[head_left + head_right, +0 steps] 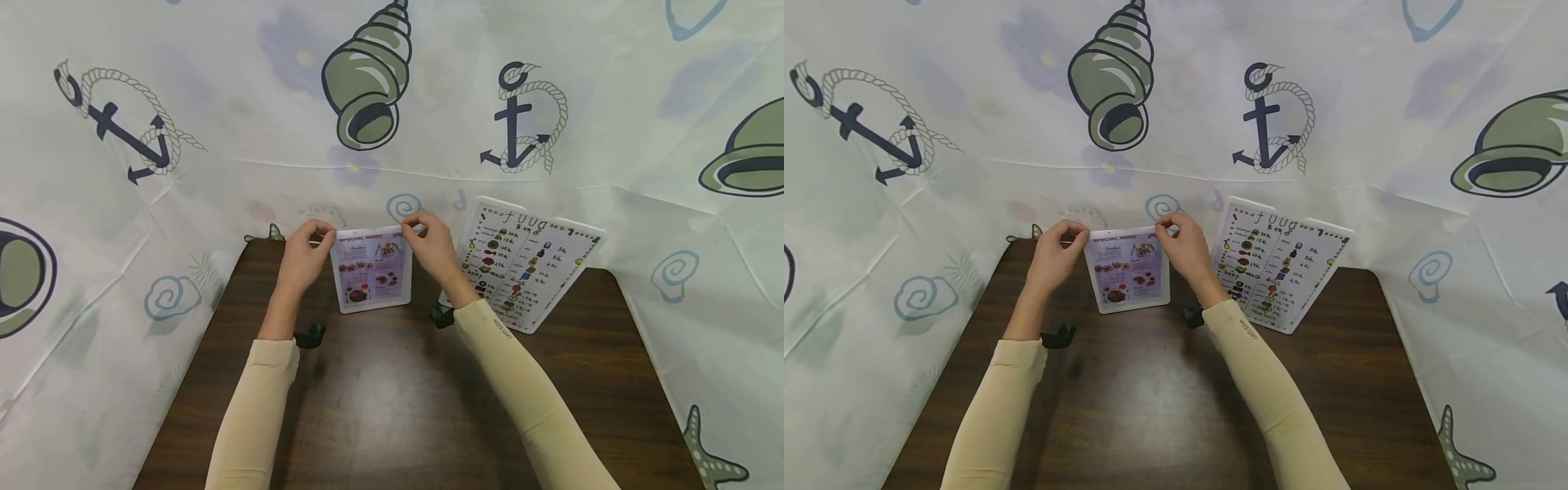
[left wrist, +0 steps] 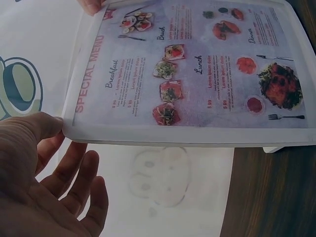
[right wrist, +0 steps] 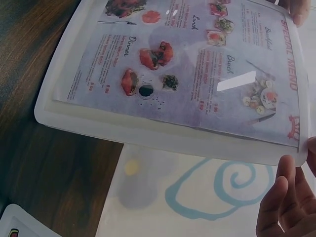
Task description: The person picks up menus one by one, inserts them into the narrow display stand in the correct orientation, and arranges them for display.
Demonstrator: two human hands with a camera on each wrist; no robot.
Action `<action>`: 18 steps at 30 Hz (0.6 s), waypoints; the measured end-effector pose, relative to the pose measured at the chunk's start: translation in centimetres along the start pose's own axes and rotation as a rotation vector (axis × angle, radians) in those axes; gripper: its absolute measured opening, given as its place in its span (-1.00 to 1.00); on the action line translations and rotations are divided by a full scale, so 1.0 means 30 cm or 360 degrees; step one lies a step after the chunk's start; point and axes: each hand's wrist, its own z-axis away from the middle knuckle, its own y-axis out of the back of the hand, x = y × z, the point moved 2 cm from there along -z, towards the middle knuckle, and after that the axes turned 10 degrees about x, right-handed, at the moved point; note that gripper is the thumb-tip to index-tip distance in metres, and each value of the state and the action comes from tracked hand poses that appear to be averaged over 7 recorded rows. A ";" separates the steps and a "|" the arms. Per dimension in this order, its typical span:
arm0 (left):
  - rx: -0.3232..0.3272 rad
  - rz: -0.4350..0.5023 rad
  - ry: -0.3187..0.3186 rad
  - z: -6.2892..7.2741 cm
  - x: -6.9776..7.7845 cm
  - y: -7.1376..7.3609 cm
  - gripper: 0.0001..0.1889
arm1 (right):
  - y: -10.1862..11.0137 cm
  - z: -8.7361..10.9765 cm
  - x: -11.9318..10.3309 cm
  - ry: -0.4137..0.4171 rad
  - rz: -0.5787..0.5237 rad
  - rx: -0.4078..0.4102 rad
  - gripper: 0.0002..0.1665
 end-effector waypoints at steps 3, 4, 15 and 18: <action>-0.0009 0.0012 -0.0005 0.001 0.003 -0.002 -0.72 | 0.004 0.003 0.001 -0.0017 -0.0009 0.0003 -0.76; -0.0017 0.0014 -0.0006 0.001 0.004 -0.005 -0.72 | 0.008 0.005 0.003 -0.0026 -0.0014 0.0007 -0.75; -0.0060 -0.0089 -0.0029 0.018 0.038 0.008 -0.68 | 0.044 0.040 0.009 -0.0054 -0.0016 0.0032 -0.72; -0.0047 -0.0119 -0.0049 0.032 0.063 0.036 -0.65 | 0.061 0.058 -0.006 -0.0045 -0.0021 0.0024 -0.71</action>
